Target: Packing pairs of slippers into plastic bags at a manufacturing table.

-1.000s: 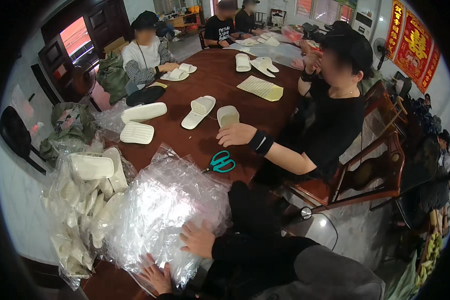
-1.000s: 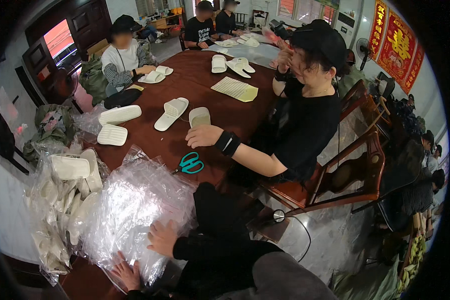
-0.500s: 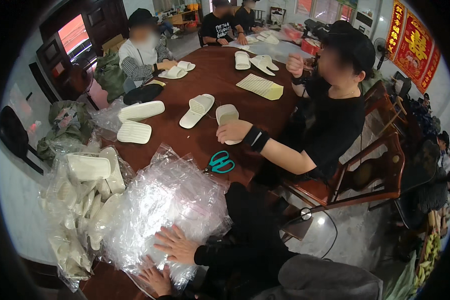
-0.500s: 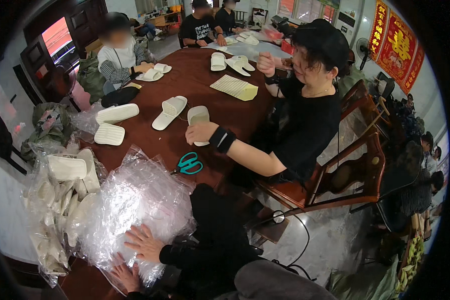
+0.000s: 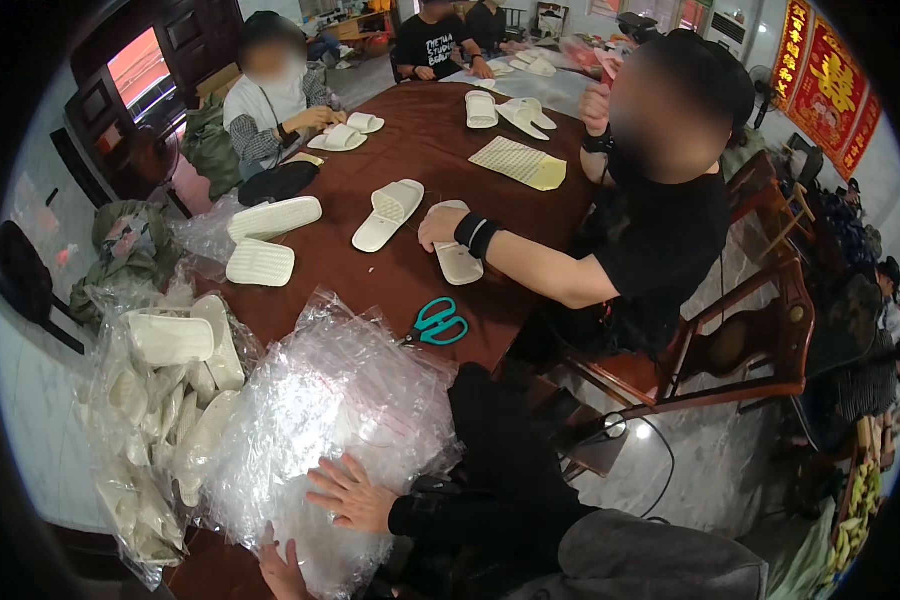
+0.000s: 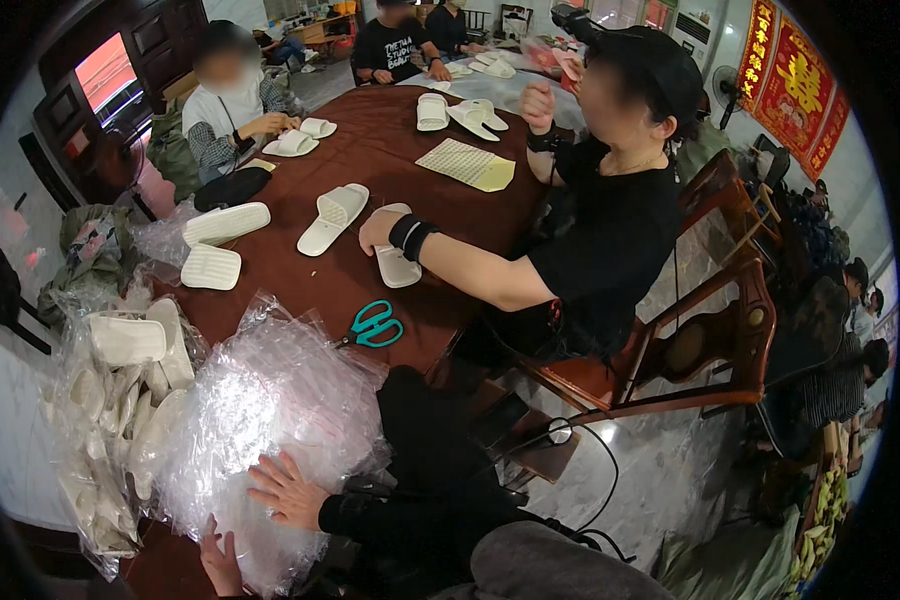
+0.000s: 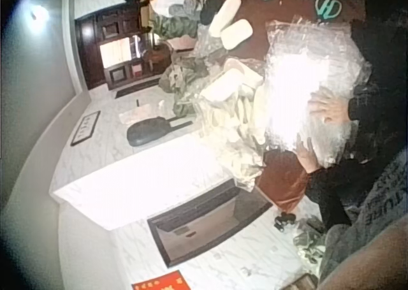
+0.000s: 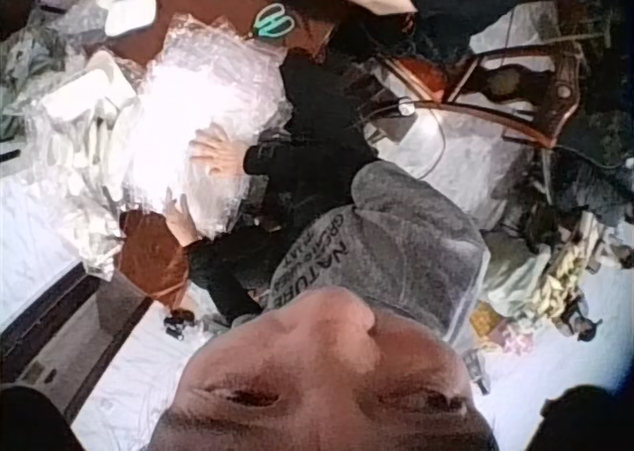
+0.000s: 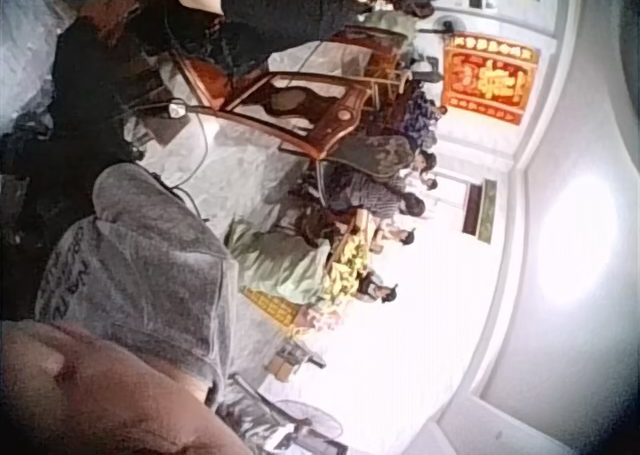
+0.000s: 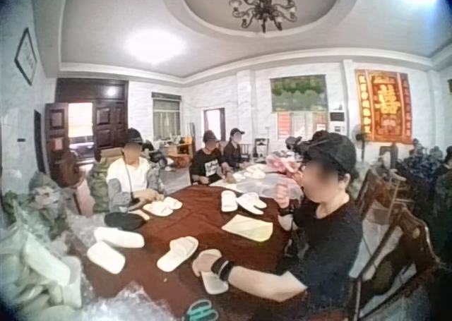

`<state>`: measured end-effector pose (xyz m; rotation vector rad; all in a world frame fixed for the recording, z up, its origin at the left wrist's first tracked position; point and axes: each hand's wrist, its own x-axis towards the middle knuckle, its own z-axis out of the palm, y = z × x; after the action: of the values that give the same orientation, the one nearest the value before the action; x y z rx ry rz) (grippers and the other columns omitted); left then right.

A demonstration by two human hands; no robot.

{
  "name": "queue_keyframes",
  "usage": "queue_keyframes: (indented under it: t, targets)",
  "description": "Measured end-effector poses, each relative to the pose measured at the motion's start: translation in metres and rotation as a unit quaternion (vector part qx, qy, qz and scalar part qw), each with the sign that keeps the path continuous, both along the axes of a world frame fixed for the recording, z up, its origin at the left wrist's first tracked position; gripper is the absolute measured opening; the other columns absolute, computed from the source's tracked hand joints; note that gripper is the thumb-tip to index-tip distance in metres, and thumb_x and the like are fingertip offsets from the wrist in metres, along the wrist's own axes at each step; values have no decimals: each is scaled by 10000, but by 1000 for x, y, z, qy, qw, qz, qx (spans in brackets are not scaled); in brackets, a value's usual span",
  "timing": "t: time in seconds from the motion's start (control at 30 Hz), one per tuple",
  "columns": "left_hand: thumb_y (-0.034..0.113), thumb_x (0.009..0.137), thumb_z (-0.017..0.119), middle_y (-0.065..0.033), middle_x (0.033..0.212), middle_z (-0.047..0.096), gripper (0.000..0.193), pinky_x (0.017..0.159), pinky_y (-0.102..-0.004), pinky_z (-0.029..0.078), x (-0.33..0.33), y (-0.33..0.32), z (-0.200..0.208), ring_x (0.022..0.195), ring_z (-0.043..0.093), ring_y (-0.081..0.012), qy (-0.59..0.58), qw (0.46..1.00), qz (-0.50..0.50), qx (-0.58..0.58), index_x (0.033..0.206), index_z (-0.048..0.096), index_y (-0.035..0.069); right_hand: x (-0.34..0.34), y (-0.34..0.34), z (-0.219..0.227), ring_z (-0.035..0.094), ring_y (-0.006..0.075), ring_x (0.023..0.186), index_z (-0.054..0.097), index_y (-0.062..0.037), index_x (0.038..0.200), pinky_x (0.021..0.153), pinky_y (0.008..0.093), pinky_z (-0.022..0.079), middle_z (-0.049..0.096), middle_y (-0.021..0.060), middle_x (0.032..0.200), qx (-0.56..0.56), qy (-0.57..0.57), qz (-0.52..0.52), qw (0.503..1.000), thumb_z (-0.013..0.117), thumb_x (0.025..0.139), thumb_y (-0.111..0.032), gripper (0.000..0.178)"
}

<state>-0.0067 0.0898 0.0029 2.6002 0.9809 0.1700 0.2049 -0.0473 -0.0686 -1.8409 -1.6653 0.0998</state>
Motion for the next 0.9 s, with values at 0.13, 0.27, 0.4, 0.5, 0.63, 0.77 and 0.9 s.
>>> queue_keyframes:
  t: [0.13, 0.27, 0.4, 0.5, 0.63, 0.77, 0.9]
  targets:
    - [147, 940, 559, -139, 1185, 605, 443, 637, -327, 519, 27, 19, 12, 763, 634, -197, -179, 966, 45, -179, 1366, 450, 90, 0, 2, 1, 53, 371, 1452, 356, -139, 1445, 1128, 616, -5, 165, 159, 1557, 20, -3, 7, 1000, 580, 862, -427, 688]
    - [315, 990, 452, -111, 1171, 583, 472, 554, -249, 474, 40, 32, 7, 819, 614, -181, -427, 783, 299, -340, 1413, 299, 171, 0, 3, 3, 64, 379, 1450, 351, -132, 1448, 1124, 620, 18, 167, 164, 1556, 24, -10, 17, 1000, 576, 865, -431, 693]
    - [269, 999, 471, -116, 1147, 581, 366, 614, -272, 482, 20, 45, -12, 832, 603, -160, -404, 815, 315, -269, 1322, 414, 108, -1, 4, 3, 69, 381, 1449, 351, -129, 1448, 1123, 618, 26, 172, 167, 1555, 11, -7, 19, 1000, 570, 872, -429, 686]
    - [164, 982, 493, -152, 1226, 541, 344, 878, -360, 456, 31, 31, -13, 1053, 560, -206, -339, 900, 272, -29, 1299, 463, 31, 1, 1, -1, 63, 380, 1450, 346, -126, 1450, 1123, 615, 28, 171, 167, 1556, 15, 8, 15, 1000, 558, 885, -420, 671]
    - [278, 1003, 457, -158, 1469, 341, 485, 1060, -442, 337, 65, 27, -23, 1350, 348, -281, -205, 933, 182, 235, 1435, 361, 80, 4, -1, 3, 60, 375, 1452, 350, -123, 1446, 1124, 614, 29, 169, 165, 1556, 14, -7, 5, 1000, 564, 884, -410, 667]
    - [514, 1001, 281, -16, 1598, 80, 577, 1072, -678, 158, 60, 63, -47, 1461, 119, -278, 30, 938, 275, 210, 1519, 189, 279, 2, 2, 12, 75, 373, 1450, 362, -117, 1435, 1129, 603, 53, 183, 166, 1548, -13, 15, 27, 999, 605, 857, -408, 691]
    - [549, 989, 269, 2, 1599, 66, 597, 1022, -756, 108, 61, 73, -72, 1468, 87, -263, 70, 940, 284, 174, 1522, 133, 316, 3, -2, 10, 84, 362, 1449, 364, -119, 1433, 1131, 598, 66, 192, 167, 1543, 9, 27, 17, 999, 620, 846, -400, 700]
